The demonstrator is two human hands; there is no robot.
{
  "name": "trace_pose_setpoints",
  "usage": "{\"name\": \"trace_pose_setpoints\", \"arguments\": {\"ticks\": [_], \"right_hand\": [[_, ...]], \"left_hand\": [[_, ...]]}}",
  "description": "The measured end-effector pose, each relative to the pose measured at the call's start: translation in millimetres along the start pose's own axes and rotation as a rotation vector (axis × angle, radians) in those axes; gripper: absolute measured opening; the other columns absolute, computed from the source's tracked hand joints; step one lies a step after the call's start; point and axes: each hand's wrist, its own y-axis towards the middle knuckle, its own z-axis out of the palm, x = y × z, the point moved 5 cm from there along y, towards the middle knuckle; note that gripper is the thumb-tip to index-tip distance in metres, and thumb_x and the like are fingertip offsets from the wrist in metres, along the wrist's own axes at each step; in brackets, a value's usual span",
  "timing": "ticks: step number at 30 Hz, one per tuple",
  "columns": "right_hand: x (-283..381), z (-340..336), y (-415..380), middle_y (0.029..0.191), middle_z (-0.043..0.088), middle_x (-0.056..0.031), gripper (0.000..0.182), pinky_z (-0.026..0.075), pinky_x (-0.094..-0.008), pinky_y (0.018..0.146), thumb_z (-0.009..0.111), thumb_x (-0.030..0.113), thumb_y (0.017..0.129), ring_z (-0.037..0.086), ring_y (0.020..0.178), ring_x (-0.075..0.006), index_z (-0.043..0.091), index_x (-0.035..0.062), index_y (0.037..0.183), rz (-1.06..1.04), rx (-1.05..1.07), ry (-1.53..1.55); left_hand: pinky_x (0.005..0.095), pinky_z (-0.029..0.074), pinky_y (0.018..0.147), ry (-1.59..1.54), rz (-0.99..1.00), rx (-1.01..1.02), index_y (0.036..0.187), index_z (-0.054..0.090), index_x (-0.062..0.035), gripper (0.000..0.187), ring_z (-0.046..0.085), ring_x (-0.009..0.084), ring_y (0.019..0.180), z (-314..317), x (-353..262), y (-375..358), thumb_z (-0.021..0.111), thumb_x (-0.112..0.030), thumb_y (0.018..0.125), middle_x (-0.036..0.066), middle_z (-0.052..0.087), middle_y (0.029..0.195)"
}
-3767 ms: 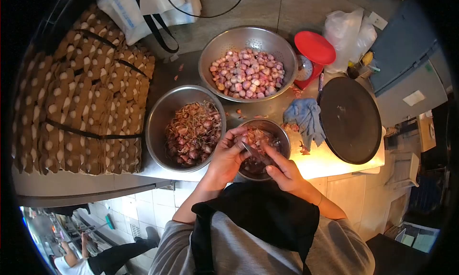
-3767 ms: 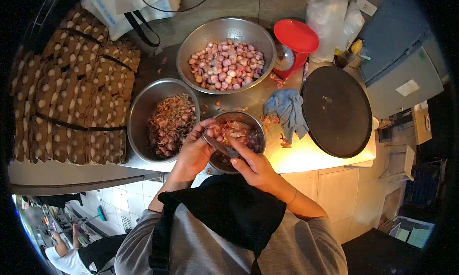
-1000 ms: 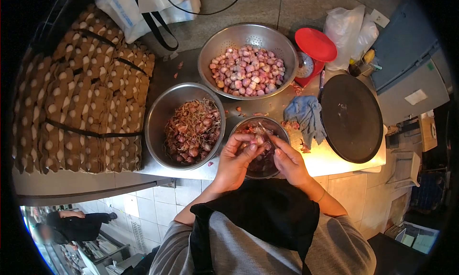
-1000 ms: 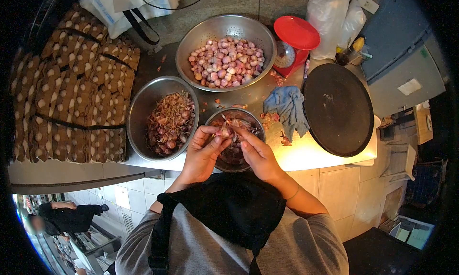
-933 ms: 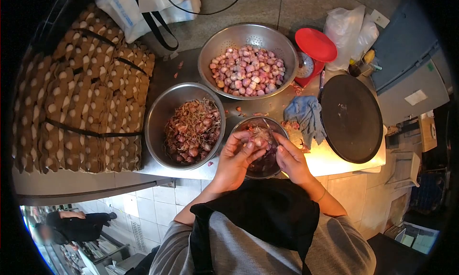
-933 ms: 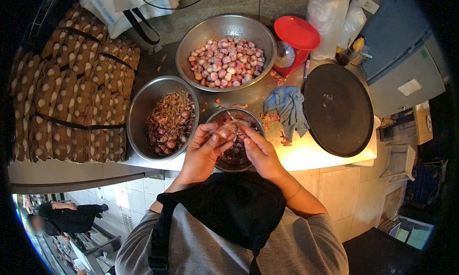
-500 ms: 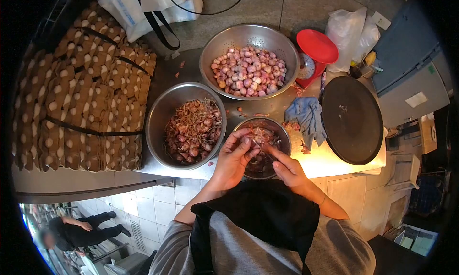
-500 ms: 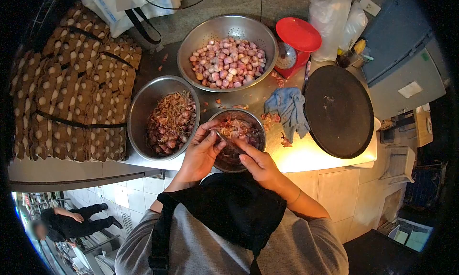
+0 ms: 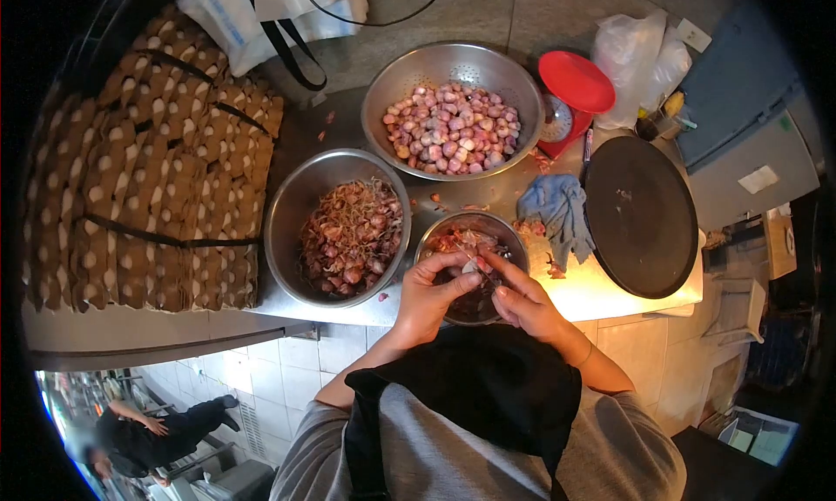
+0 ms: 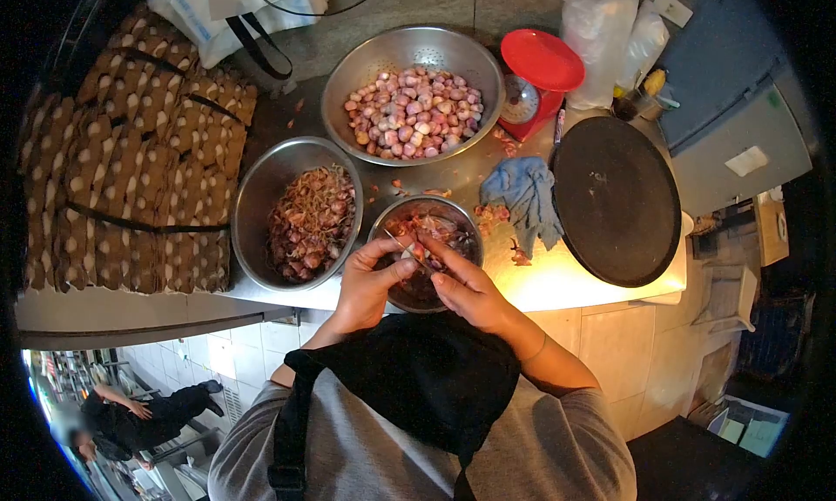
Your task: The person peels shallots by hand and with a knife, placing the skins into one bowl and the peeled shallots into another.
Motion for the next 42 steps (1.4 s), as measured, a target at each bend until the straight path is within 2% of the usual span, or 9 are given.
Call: {"name": "trace_pose_setpoints", "arguments": {"ticks": [5,10,12,18,27,30,33,35,42], "right_hand": [[5.9,3.3,7.3,0.072,0.044,0.0031,0.041,0.029,-0.0174,0.047,0.043,0.019,0.090,0.035,0.054,-0.0043,0.033,0.0082,0.128,-0.034,-0.036,-0.155],[-2.3,8.8,19.2,0.060,0.036,0.0024,0.034,0.027,-0.0175,0.041,0.040,0.026,0.091,0.031,0.046,-0.0051,0.036,0.0097,0.121,0.106,0.006,0.100],[2.7,13.4,21.9,0.055,0.033,0.0024,0.033,0.024,-0.0179,0.038,0.038,0.029,0.092,0.028,0.042,-0.0054,0.037,0.0103,0.119,0.210,0.053,0.263],[14.9,27.2,78.9,0.058,0.034,0.0037,0.024,0.024,-0.0175,0.040,0.038,0.023,0.092,0.031,0.045,-0.0037,0.042,0.0082,0.110,0.090,0.033,-0.013],[51.1,72.3,131.6,0.062,0.033,0.0041,0.044,0.025,-0.0168,0.043,0.037,0.017,0.092,0.031,0.049,-0.0032,0.026,0.0044,0.132,-0.098,0.138,-0.188],[36.6,43.7,89.9,0.074,0.040,0.0042,0.042,0.024,-0.0150,0.046,0.042,0.016,0.091,0.028,0.054,-0.0011,0.032,0.0086,0.131,0.031,0.146,-0.162],[13.1,22.0,43.3,0.104,0.050,-0.0045,0.042,0.037,-0.0215,0.075,0.041,0.016,0.090,0.047,0.087,-0.0098,0.033,0.0033,0.130,0.046,0.131,-0.322],[13.8,19.0,22.2,0.130,0.039,-0.0119,0.044,0.019,-0.0300,0.102,0.042,0.016,0.090,0.031,0.123,-0.0192,0.033,-0.0020,0.128,-0.171,0.127,-0.484],[4.1,-5.2,-9.2,0.127,0.042,-0.0146,0.044,0.027,-0.0289,0.098,0.046,0.016,0.088,0.039,0.118,-0.0199,0.035,-0.0012,0.127,-0.095,-0.108,-0.421]], "left_hand": [[0.0251,0.045,0.076,0.123,0.027,0.014,0.096,0.056,-0.0024,0.030,0.056,0.0113,0.084,-5.4,-4.2,0.4,0.067,0.004,0.068,0.005,0.060,0.090],[0.0243,0.045,0.077,0.244,0.141,0.009,0.102,0.051,-0.0019,0.041,0.055,0.0111,0.085,-7.0,-20.1,-4.5,0.067,0.008,0.066,0.005,0.059,0.088],[0.0257,0.045,0.077,0.178,0.088,-0.038,0.103,0.049,-0.0014,0.038,0.055,0.0117,0.085,-10.3,-24.1,-8.6,0.065,0.006,0.069,0.006,0.058,0.089],[0.0279,0.047,0.080,-0.287,0.018,-0.195,0.105,0.052,-0.0023,0.027,0.056,0.0160,0.088,-48.4,-17.3,-22.4,0.052,0.002,0.079,0.006,0.057,0.093],[0.0280,0.044,0.086,-0.444,0.099,-0.298,0.104,0.053,-0.0011,0.023,0.056,0.0162,0.092,-66.9,-21.7,-33.1,0.055,0.000,0.080,0.006,0.058,0.093],[0.0273,0.046,0.085,-0.429,0.088,-0.301,0.103,0.054,-0.0032,0.022,0.056,0.0157,0.092,-58.1,-22.6,-31.6,0.056,-0.003,0.081,0.005,0.057,0.093],[0.0267,0.048,0.080,-0.471,0.050,-0.234,0.100,0.054,-0.0065,0.020,0.056,0.0137,0.091,-41.7,-17.3,-23.8,0.057,-0.004,0.081,0.002,0.057,0.093],[0.0268,0.049,0.077,-0.462,-0.003,-0.185,0.098,0.054,-0.0079,0.018,0.056,0.0123,0.089,-28.0,-13.9,-19.3,0.056,-0.004,0.081,0.002,0.057,0.093],[0.0274,0.051,0.073,-0.388,-0.089,-0.034,0.093,0.055,-0.0083,0.014,0.057,0.0122,0.086,7.2,7.7,-3.7,0.056,-0.002,0.081,0.002,0.058,0.092]]}}
